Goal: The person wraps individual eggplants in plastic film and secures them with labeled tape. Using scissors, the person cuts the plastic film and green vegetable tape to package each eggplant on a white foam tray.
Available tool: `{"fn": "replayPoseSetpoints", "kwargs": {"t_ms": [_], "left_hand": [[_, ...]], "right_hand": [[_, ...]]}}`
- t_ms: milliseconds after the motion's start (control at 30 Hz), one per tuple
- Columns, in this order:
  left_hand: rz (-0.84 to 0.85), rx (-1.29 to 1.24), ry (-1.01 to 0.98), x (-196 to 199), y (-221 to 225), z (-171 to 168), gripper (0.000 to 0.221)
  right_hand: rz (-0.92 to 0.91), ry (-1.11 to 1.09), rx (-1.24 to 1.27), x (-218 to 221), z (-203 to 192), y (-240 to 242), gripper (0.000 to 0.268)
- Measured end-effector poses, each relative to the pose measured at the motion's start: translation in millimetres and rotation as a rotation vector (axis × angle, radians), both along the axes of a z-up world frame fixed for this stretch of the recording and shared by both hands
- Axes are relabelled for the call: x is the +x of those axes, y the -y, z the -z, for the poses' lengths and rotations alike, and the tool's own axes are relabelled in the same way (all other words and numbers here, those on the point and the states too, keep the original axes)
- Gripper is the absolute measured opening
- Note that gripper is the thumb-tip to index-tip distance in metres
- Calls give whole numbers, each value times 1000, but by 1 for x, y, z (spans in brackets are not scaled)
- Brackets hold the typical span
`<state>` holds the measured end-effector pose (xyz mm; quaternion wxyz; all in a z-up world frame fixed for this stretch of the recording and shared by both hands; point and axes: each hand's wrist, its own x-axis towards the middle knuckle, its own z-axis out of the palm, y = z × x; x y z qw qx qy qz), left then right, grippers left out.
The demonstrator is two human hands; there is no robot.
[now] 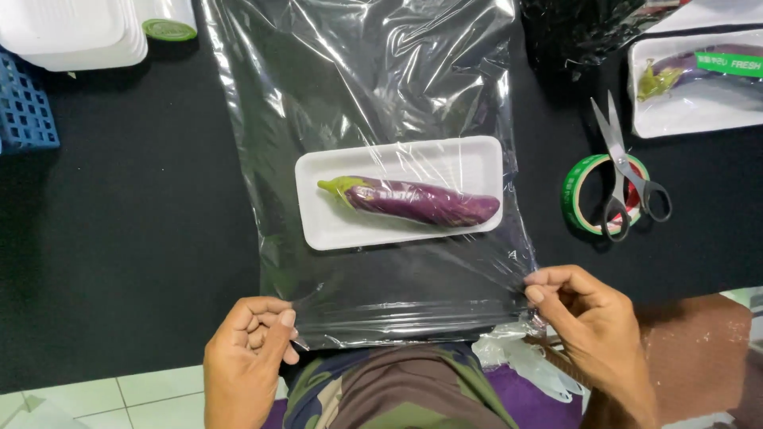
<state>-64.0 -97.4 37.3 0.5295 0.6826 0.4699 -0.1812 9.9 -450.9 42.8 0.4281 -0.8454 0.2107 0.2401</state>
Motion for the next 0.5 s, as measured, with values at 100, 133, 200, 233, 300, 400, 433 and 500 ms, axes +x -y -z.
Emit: {"fn": "replayPoseSetpoints", "kwargs": {"t_ms": [100,133,200,233,300,400,433,500], "left_hand": [[77,69,-18,-5,4,5,14],[77,68,-20,-5,5,5,14],[134,186,-42,-2,7,3,15],[135,187,-41,-3,6,3,15],[120,145,-39,-3,5,3,14],[180,167,-38,-7,2,4,12],[180,168,-29,-6,2,8,12],[83,-166,236,-5,2,15,7]], "right_hand": [[-113,58,8,-5,26,7,19],[-114,55,7,-4,23,4,19],[-97,13,-92,0,15,-3,14],[-95,14,-91,0,17,-1,14],[-126,86,-40,-1,19,2,11],[-102,29,-69,3,12,1,10],[-101,37,-69,4,13,0,10],[-55,84,152,6,15,-1,9]]}}
